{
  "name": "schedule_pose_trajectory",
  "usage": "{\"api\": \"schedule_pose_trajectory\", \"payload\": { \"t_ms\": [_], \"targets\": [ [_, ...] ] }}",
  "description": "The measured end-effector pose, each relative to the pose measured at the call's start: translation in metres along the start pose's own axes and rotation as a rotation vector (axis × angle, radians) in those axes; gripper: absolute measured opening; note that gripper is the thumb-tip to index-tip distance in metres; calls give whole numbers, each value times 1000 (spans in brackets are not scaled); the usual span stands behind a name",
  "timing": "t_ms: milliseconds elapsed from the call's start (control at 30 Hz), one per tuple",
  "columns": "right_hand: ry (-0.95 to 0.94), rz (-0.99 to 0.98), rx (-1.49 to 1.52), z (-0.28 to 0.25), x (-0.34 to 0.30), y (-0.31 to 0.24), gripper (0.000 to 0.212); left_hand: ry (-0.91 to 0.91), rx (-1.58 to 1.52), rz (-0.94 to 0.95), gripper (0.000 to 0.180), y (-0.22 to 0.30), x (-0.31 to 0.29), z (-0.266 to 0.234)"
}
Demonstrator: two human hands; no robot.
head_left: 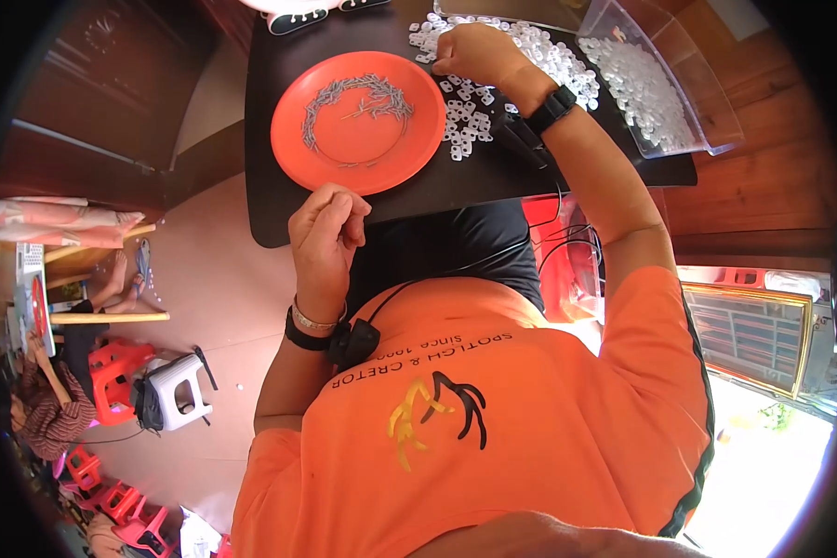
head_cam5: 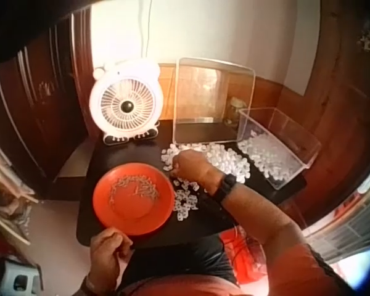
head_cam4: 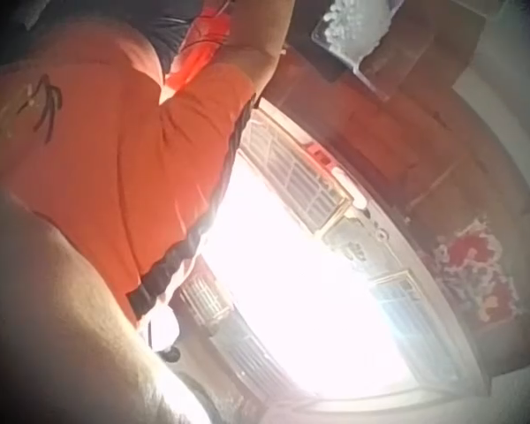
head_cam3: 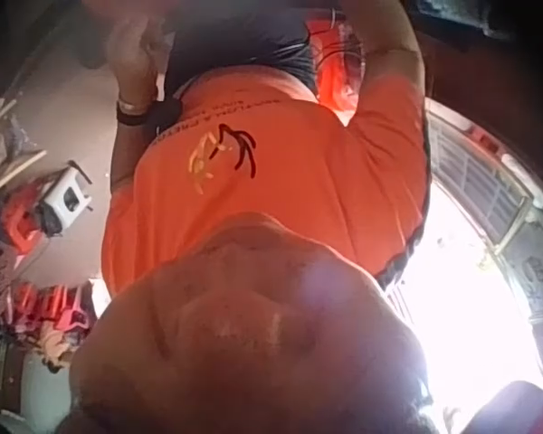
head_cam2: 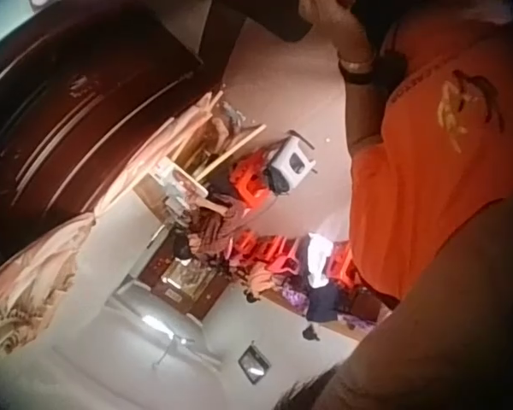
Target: The recorder is manually assembling small white plastic components by inserting metal pins into them at a workspace.
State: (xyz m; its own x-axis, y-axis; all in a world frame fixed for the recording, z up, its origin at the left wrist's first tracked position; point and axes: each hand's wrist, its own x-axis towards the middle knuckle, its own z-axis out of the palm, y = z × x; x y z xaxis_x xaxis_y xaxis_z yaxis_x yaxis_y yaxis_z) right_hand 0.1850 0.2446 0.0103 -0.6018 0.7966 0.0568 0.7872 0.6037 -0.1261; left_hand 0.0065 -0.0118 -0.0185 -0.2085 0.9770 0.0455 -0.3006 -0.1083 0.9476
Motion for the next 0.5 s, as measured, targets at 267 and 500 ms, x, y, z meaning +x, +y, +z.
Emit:
{"api": "schedule_pose_trajectory", "payload": {
  "t_ms": [267,500],
  "targets": [
    [117,-166,-256,11,5,-3,16,-9,41,-14,24,2,-1,2],
    [165,-140,-207,10,2,12,17,-30,72,-7,24,5,-2,5]
  ]
}}
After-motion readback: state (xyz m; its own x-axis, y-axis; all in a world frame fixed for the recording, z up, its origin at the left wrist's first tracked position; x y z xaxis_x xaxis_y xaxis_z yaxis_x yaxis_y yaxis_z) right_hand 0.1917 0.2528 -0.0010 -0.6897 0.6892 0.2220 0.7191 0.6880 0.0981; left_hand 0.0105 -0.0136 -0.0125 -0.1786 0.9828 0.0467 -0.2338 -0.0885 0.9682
